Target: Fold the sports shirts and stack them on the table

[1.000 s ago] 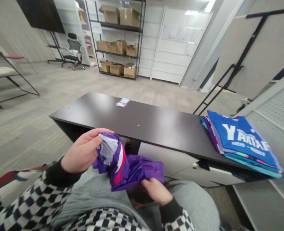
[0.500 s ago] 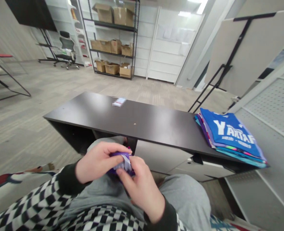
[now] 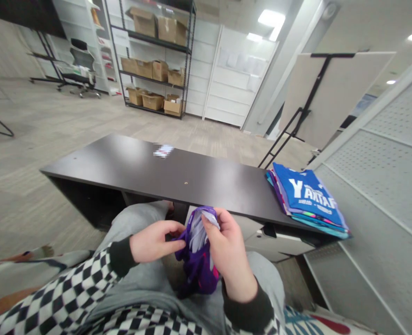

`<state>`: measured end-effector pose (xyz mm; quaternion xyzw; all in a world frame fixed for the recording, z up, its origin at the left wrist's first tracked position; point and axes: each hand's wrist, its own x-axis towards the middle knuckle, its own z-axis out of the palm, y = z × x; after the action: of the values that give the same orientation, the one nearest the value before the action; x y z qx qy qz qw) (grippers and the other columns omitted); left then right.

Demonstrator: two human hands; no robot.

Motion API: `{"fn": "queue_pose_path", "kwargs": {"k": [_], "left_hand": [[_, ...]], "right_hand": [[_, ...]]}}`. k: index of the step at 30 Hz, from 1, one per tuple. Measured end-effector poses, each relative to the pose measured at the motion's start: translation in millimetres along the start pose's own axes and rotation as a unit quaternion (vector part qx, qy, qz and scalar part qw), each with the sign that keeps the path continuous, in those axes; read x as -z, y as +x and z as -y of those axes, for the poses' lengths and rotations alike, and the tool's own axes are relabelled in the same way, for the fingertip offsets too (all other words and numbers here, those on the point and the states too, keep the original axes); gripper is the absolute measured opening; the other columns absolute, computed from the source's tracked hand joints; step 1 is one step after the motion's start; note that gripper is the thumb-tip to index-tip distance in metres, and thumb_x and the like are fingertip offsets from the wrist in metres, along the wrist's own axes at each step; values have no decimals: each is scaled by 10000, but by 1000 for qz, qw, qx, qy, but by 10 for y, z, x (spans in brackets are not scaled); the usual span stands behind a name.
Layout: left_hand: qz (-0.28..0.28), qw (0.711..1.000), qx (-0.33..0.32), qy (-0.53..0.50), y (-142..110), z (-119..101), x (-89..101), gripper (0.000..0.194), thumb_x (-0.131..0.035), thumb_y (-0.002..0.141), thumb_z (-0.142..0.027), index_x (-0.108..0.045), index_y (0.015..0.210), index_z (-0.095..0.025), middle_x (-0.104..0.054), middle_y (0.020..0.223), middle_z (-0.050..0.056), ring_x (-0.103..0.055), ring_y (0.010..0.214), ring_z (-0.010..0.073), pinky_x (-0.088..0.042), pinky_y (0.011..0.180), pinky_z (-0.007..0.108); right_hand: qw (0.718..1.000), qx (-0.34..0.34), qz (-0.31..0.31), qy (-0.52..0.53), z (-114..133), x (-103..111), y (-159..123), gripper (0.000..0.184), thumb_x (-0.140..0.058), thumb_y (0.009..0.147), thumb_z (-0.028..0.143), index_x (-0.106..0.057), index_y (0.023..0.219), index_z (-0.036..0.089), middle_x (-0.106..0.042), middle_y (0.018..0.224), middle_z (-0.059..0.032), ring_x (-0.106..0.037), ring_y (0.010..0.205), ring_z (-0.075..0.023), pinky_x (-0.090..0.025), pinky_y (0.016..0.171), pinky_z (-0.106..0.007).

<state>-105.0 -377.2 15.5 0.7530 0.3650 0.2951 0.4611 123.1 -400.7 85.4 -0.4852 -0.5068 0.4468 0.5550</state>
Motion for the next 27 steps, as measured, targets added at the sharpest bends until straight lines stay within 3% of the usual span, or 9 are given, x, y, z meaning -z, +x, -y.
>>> {"fn": "queue_pose_path", "kwargs": {"k": [3, 8, 9, 11, 14, 17, 20, 23, 27], "left_hand": [[-40, 996, 20, -75, 96, 4, -66, 314, -612, 1044, -437, -790, 975, -188, -766, 914, 46, -689, 851, 205, -551, 818, 316], [-218, 944, 83, -235, 202, -8, 2, 336, -635, 996, -522, -722, 991, -197, -679, 839, 9, -607, 764, 176, -490, 702, 274], [-224, 939, 88, -244, 205, -23, 34, 346, -635, 988, -540, -710, 985, -202, -661, 823, 2, -593, 742, 173, -475, 671, 268], [-183, 963, 64, -187, 185, -60, 132, 324, -681, 956, -531, -716, 1007, -213, -672, 847, 2, -607, 757, 181, -486, 681, 274], [-130, 991, 6, 31, 110, -103, 363, 182, -736, 865, -342, -769, 1002, -226, -736, 920, 29, -674, 864, 226, -547, 817, 327], [-180, 970, 5, 161, 15, -124, 630, 258, -632, 802, -214, -807, 991, -222, -775, 990, 59, -714, 964, 261, -569, 966, 392], [-213, 966, 14, 148, -68, -193, 826, 308, -603, 819, -250, -824, 1030, -216, -799, 1079, 69, -734, 1039, 269, -579, 1011, 393], [-201, 975, 67, 58, -111, -339, 916, 245, -610, 849, -333, -813, 923, -217, -795, 928, 46, -728, 892, 249, -596, 828, 334], [-174, 977, 116, -26, -101, -563, 968, 182, -625, 767, -353, -722, 734, -203, -649, 672, -4, -585, 651, 182, -468, 604, 259]], "right_hand": [[999, 0, -31, 17, -56, 82, 3, 417, -909, 866, 593, -732, 961, 228, -753, 866, -17, -652, 760, -184, -542, 712, -289], [999, -3, -46, -10, -73, 161, -9, 400, -867, 895, 595, -689, 913, 237, -697, 798, 10, -583, 696, -169, -486, 652, -274], [999, 1, -47, -21, -65, 167, -8, 404, -852, 901, 603, -681, 901, 237, -687, 782, 13, -571, 683, -166, -477, 641, -273], [997, 13, -55, -48, -49, 203, 7, 392, -823, 917, 597, -672, 895, 236, -681, 772, 13, -568, 672, -165, -474, 633, -274], [992, 47, -63, -98, -39, 358, 61, 306, -814, 906, 512, -679, 909, 237, -716, 805, 0, -627, 717, -183, -514, 680, -292], [980, 73, -48, -177, -35, 583, 108, 227, -801, 884, 419, -738, 1000, 234, -797, 916, -40, -727, 841, -231, -558, 779, -335], [961, 56, 23, -268, 9, 735, 110, 211, -733, 929, 364, -799, 1084, 236, -835, 985, -56, -760, 886, -254, -571, 800, -359], [947, 34, 101, -302, 95, 768, 89, 236, -701, 975, 421, -835, 1032, 235, -839, 972, -61, -759, 888, -267, -591, 805, -372], [966, 22, 94, -239, 199, 758, 74, 350, -717, 984, 564, -818, 1010, 230, -829, 975, -64, -757, 957, -276, -604, 884, -374]]}}
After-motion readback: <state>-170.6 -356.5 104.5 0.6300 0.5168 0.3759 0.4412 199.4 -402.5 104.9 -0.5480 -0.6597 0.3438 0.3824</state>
